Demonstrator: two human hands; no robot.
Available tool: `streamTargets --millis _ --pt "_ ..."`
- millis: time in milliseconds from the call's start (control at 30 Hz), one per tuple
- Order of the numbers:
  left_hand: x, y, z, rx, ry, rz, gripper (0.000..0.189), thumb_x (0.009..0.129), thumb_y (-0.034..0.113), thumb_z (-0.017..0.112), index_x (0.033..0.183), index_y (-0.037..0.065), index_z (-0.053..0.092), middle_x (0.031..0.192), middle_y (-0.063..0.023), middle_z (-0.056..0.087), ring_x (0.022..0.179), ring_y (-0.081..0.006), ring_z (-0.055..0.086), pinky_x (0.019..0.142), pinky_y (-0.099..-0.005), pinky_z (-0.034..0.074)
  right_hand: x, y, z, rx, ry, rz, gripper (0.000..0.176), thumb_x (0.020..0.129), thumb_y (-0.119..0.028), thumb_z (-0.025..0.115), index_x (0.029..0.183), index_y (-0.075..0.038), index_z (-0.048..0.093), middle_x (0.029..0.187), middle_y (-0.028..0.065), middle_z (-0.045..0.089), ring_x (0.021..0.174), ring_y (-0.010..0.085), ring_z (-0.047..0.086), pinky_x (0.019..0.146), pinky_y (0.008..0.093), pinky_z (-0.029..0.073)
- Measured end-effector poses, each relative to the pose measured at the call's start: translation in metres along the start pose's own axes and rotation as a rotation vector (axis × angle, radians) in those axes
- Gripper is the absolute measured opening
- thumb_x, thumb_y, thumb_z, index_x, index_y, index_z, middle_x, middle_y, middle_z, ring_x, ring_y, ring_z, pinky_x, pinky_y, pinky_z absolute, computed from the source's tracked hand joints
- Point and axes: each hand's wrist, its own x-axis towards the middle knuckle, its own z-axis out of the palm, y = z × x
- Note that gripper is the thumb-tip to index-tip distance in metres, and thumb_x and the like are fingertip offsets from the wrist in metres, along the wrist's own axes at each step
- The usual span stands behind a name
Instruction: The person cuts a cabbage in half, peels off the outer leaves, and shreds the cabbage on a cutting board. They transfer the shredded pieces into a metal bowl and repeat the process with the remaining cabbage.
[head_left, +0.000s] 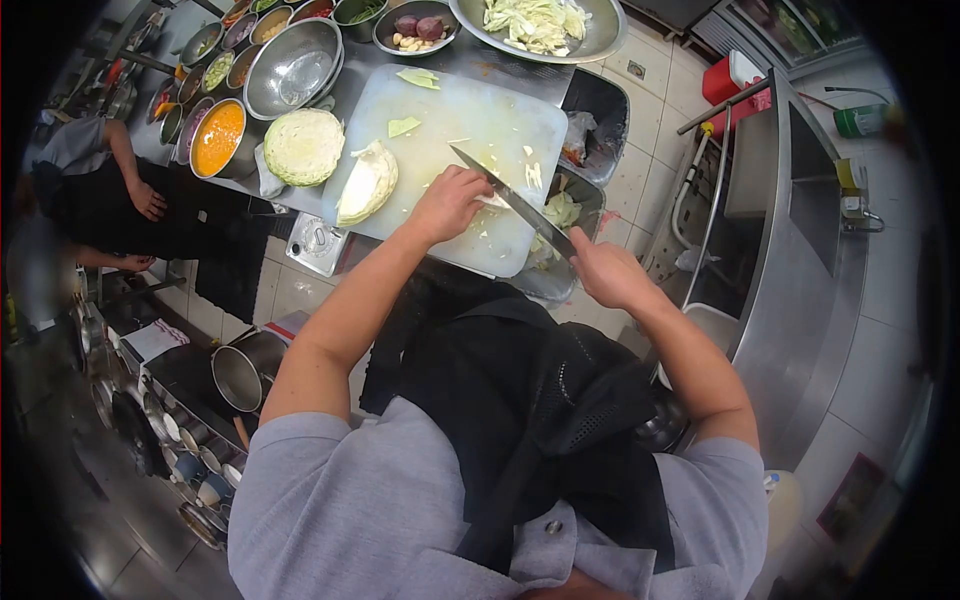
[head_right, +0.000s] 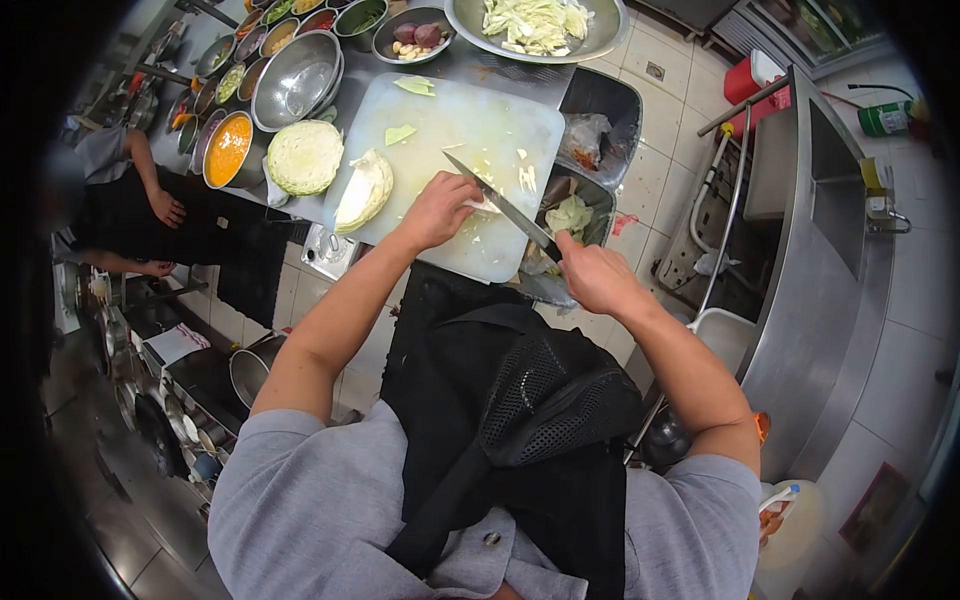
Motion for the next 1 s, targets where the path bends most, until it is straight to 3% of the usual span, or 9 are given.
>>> streamTargets --millis 233,333,800,900,1000 --pt "0.000 0.000 0.006 -0.011 0.064 0.007 0.026 0.081 0.002 0.072 0.105 0.008 0.067 0.114 -0.0085 0.066 0.110 -0.0317 0.058 0.099 -0.0413 0.047 0.002 -0.002 0.019 0.016 -0.017 0.004 0.024 0.098 -0.014 0.054 0.112 0.001 0.041 0.079 0.0295 0.067 0.080 0.0507 0.066 0.071 0.0609 0.048" --pt "-0.003 0.000 0.007 -0.033 0.076 0.016 0.026 0.080 0.001 0.073 0.105 0.008 0.067 0.114 -0.0086 0.066 0.110 -0.0315 0.058 0.099 -0.0416 0.047 0.037 0.021 0.088 0.078 0.061 0.016 0.024 0.097 -0.013 0.053 0.112 0.001 0.042 0.081 0.0309 0.067 0.082 0.0506 0.067 0.072 0.0601 0.049" --pt "-0.006 -0.007 0.005 -0.079 0.139 0.057 0.023 0.078 0.001 0.077 0.098 0.007 0.066 0.107 -0.0097 0.066 0.106 -0.0307 0.061 0.094 -0.0402 0.050 -0.001 -0.015 -0.001 -0.057 -0.017 0.010 0.024 0.093 -0.008 0.052 0.112 0.001 0.043 0.079 0.0280 0.068 0.079 0.0495 0.067 0.070 0.0608 0.048" --pt "-0.006 -0.008 0.007 -0.069 0.194 0.093 0.022 0.077 0.003 0.077 0.096 0.007 0.066 0.102 -0.0078 0.066 0.100 -0.0297 0.061 0.090 -0.0397 0.051 0.000 -0.020 0.005 -0.071 -0.028 0.021 0.024 0.091 -0.006 0.052 0.112 0.002 0.042 0.080 0.0287 0.068 0.079 0.0497 0.067 0.070 0.0609 0.049" --pt "-0.008 -0.010 0.010 -0.097 0.163 0.050 0.023 0.078 0.001 0.076 0.098 0.007 0.066 0.106 -0.0088 0.067 0.105 -0.0303 0.061 0.092 -0.0400 0.051 0.018 -0.015 0.041 -0.086 -0.004 0.028 0.025 0.090 -0.004 0.050 0.113 0.002 0.042 0.080 0.0296 0.068 0.080 0.0502 0.067 0.071 0.0610 0.049"
